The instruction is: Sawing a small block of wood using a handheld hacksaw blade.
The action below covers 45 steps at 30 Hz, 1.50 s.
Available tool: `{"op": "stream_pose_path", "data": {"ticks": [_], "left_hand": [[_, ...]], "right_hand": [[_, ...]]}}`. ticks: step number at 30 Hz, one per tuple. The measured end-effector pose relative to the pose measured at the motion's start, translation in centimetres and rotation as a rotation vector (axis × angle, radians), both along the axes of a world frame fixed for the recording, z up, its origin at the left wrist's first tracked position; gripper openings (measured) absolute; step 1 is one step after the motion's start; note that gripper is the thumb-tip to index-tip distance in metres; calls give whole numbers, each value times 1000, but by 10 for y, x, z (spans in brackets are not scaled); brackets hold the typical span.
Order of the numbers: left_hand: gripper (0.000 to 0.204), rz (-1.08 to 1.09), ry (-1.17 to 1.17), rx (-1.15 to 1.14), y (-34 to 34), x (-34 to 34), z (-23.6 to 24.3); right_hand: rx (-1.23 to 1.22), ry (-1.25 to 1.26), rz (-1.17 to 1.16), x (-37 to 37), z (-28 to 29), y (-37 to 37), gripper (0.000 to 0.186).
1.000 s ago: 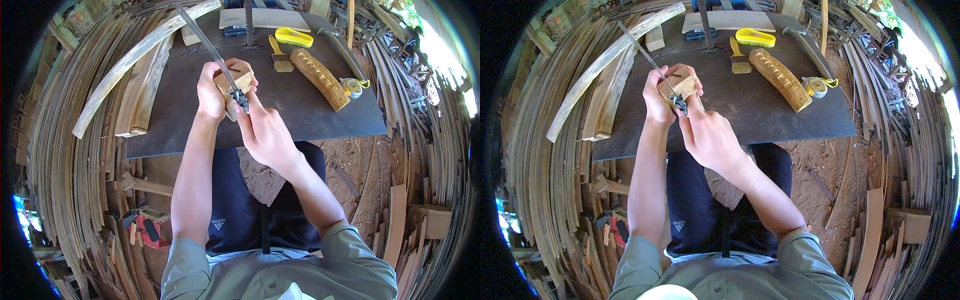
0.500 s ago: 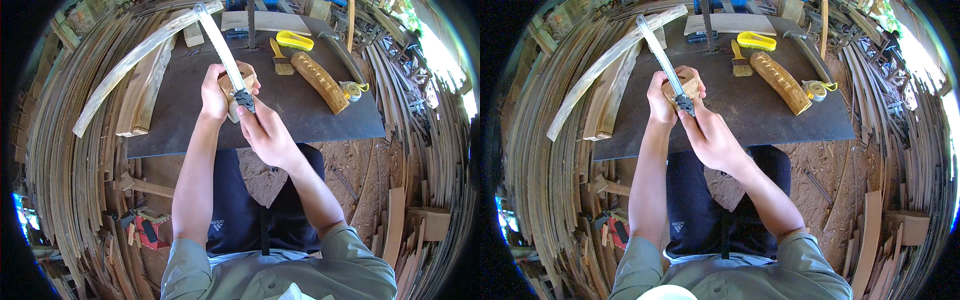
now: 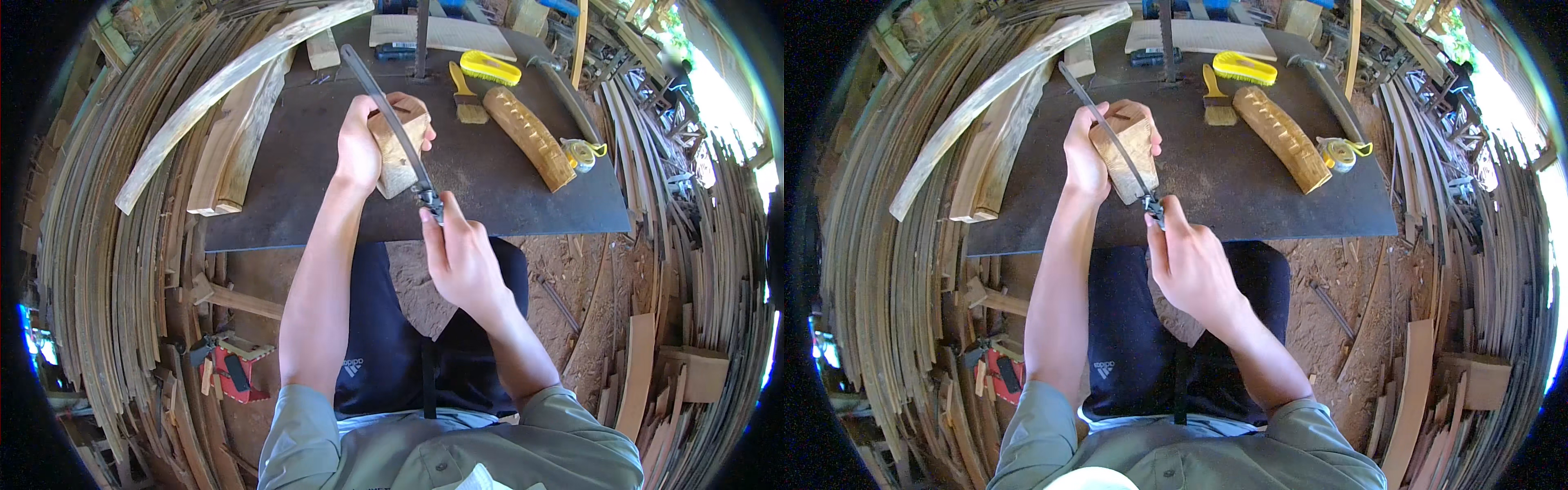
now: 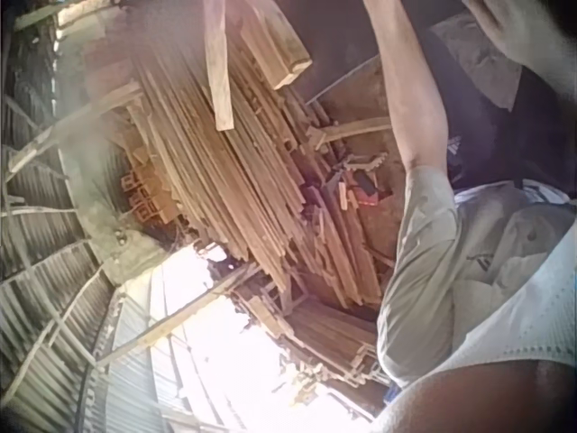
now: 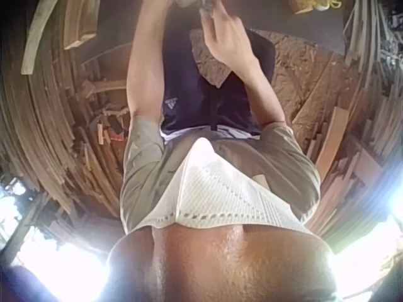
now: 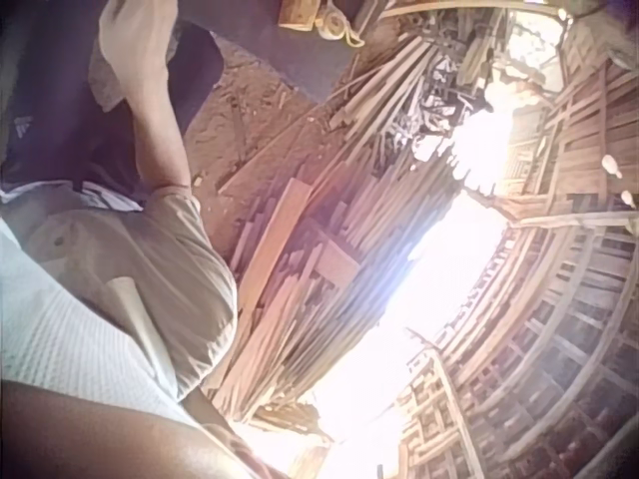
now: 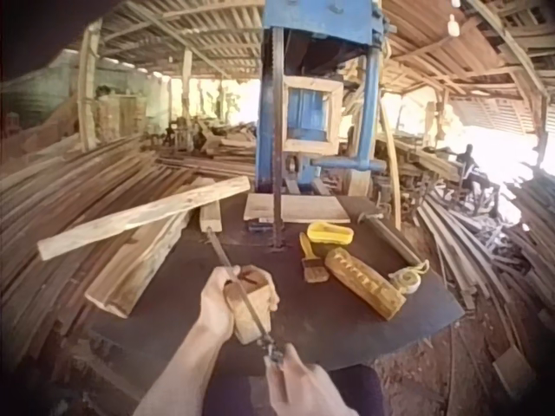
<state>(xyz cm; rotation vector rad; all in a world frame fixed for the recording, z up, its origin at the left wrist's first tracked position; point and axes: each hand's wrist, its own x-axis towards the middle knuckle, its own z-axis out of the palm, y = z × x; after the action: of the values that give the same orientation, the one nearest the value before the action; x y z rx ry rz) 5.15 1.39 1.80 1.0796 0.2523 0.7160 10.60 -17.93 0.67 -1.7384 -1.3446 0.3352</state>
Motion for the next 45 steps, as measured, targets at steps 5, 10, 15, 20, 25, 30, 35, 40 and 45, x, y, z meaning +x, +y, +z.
{"op": "stream_pose_path", "data": {"ticks": [5, 10, 15, 20, 25, 30, 35, 40, 45], "left_hand": [[55, -7, -28, -48, 1, -4, 0], [57, 65, 17, 39, -7, 1, 2], [58, 44, 18, 80, -7, -4, 4], [58, 24, 9, 92, -11, 0, 0], [58, 4, -9, 84, -1, -1, -4], [60, 14, 18, 51, -1, -2, 0], [60, -27, -24, 71, -2, -2, 1], [60, -5, -10, 62, -4, 0, 0], [59, 25, 26, 91, -10, -1, 5]], "right_hand": [[51, -46, 23, -2, 7, -4, 18], [91, 51, 33, -2, 18, 11, 23], [124, 19, 34, -5, 16, 20, 20], [93, 17, 11, -9, 14, 5, 20], [56, -53, -2, -6, 18, 14, 21], [69, -36, 9, -5, 15, 18, 18], [129, -107, -32, -8, 6, 16, 17], [76, -17, -7, -9, 12, 17, 17], [100, -32, 8, -4, 24, 28, 21]]}}
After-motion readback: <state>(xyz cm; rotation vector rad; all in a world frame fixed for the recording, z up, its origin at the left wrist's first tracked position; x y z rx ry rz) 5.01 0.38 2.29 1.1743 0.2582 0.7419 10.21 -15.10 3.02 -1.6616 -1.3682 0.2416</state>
